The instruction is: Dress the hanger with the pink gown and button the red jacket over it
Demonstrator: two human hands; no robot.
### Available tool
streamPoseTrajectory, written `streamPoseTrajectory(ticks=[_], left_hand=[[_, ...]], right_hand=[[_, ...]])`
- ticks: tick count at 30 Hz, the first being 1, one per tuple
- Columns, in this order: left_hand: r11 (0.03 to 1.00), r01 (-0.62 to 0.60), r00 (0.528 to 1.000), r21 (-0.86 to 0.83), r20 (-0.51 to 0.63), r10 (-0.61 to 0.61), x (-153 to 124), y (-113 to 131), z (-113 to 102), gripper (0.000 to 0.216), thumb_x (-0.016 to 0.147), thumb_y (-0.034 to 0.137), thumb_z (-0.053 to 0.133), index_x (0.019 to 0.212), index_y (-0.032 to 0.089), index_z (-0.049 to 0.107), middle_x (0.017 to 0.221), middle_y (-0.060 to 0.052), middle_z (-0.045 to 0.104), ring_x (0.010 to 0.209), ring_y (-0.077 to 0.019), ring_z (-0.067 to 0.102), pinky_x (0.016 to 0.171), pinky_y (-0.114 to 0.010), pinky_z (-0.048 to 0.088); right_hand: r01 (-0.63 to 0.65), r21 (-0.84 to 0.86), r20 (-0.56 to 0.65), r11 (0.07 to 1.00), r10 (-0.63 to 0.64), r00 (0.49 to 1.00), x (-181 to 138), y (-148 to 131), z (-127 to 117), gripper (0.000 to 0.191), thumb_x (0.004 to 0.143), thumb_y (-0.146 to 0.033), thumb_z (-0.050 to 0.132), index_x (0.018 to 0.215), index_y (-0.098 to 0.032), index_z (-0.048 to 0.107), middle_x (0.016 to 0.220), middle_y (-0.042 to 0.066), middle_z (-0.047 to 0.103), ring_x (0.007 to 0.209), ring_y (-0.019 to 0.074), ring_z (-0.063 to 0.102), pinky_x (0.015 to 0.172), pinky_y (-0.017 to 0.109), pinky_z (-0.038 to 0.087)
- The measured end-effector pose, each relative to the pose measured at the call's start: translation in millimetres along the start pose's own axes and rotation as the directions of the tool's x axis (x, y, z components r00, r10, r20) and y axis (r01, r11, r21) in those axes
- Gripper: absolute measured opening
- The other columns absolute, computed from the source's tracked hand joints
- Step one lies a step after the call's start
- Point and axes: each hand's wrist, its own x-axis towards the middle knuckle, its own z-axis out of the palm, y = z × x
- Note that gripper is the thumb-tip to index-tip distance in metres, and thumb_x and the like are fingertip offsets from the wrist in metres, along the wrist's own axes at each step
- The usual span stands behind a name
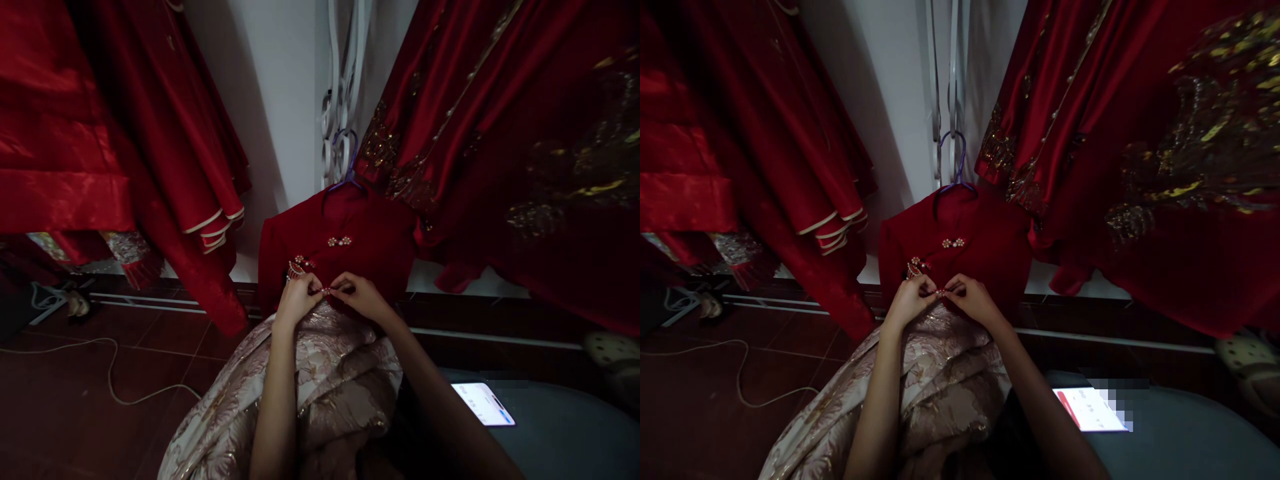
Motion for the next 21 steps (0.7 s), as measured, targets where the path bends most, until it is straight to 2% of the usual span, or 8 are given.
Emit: streamPoseTrajectory(ticks=[8,15,21], left_hand=[[0.997,0.051,0.999,-0.062,0.01,-0.05,-0.1,-1.6,1.5,0.007,0.073,0.021,0.059,0.077,0.017,0.059,0.072,0.0,0.061,0.068,-0.0093,0.056,0.065,-0.019,0.043],[0.994,0.05,0.999,-0.098,0.004,-0.05,0.2,-0.5,2.0,0.009,0.072,0.022,0.062,0.078,0.016,0.062,0.071,-0.001,0.062,0.066,-0.0096,0.057,0.064,-0.02,0.044],[0.993,0.058,0.998,-0.105,-0.004,-0.059,0.7,-0.7,2.0,0.007,0.071,0.021,0.062,0.076,0.016,0.062,0.07,-0.001,0.064,0.065,-0.0095,0.058,0.063,-0.02,0.044]], right_hand=[[-0.005,0.05,0.001,0.999,0.005,1.0,1.0,-0.2,4.1,0.017,0.071,-0.027,0.063,0.084,-0.017,0.058,0.08,0.004,0.067,0.076,0.0145,0.064,0.072,0.028,0.052],[-0.023,0.046,0.003,0.999,0.023,1.0,-0.2,-1.0,4.8,0.015,0.068,-0.018,0.058,0.083,-0.018,0.056,0.079,0.002,0.065,0.074,0.0135,0.063,0.069,0.026,0.05],[-0.007,0.036,-0.003,0.999,0.007,1.0,0.3,-0.1,7.5,0.013,0.067,-0.018,0.056,0.081,-0.018,0.055,0.077,0.001,0.063,0.072,0.0125,0.062,0.067,0.024,0.048]])
